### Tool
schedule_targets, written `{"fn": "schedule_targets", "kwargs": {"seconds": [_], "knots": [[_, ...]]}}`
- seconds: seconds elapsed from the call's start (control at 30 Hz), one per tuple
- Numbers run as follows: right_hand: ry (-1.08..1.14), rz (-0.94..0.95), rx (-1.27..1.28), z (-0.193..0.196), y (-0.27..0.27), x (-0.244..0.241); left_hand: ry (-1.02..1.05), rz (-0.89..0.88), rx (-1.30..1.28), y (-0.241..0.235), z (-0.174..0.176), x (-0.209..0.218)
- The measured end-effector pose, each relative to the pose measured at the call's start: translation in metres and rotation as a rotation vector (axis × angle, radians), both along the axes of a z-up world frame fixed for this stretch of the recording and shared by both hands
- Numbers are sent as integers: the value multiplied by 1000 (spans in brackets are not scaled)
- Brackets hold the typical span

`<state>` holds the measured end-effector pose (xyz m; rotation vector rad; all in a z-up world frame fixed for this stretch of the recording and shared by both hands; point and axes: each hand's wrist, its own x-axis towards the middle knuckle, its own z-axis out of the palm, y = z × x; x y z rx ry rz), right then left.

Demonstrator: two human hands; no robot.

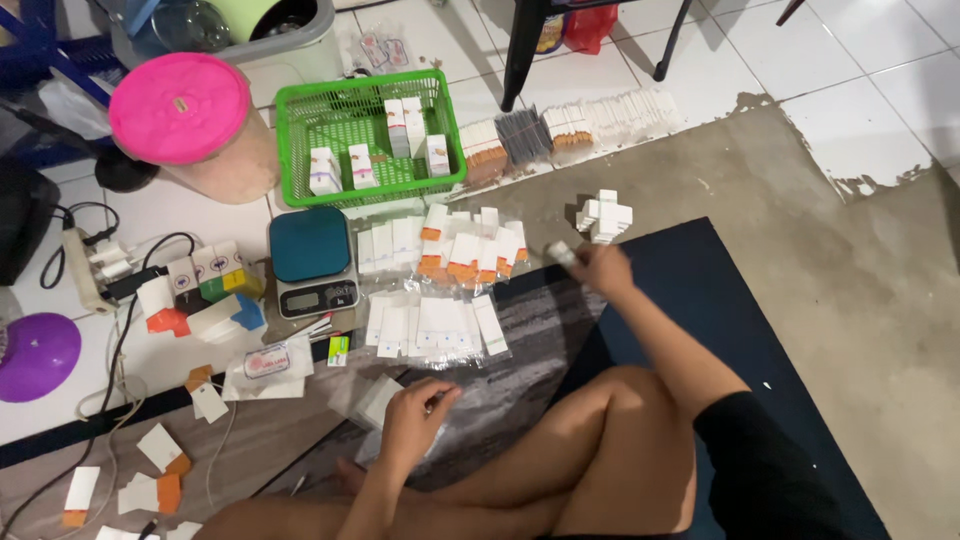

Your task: The person sits on a mat and repeatedly picks up small white boxes, places them into clear plastic bags, and sets the filled bags aside. The workspace includes a digital scale, a green basket, and stacks of boxes.

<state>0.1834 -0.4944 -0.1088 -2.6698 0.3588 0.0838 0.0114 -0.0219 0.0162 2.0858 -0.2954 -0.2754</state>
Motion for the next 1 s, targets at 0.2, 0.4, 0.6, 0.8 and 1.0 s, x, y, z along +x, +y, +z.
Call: {"fn": "schedule_targets", "kwargs": {"seconds": [0.2,0.4,0.6,0.8,1.0], "knots": [[184,292,-258,7,29,-43,20,25,-10,0,2,-3],[259,224,-269,-28,1,-47,-47,65,-13,3,-1,-5],[-8,201,91,-6,33,-50,-278,108,-96,1,23,-6],[-229,501,429,131,132,-85,-557,137,-143,2,69,-13],[-170,655,380,215,184,-144,-643,123,-145,7,78,-18]]}}
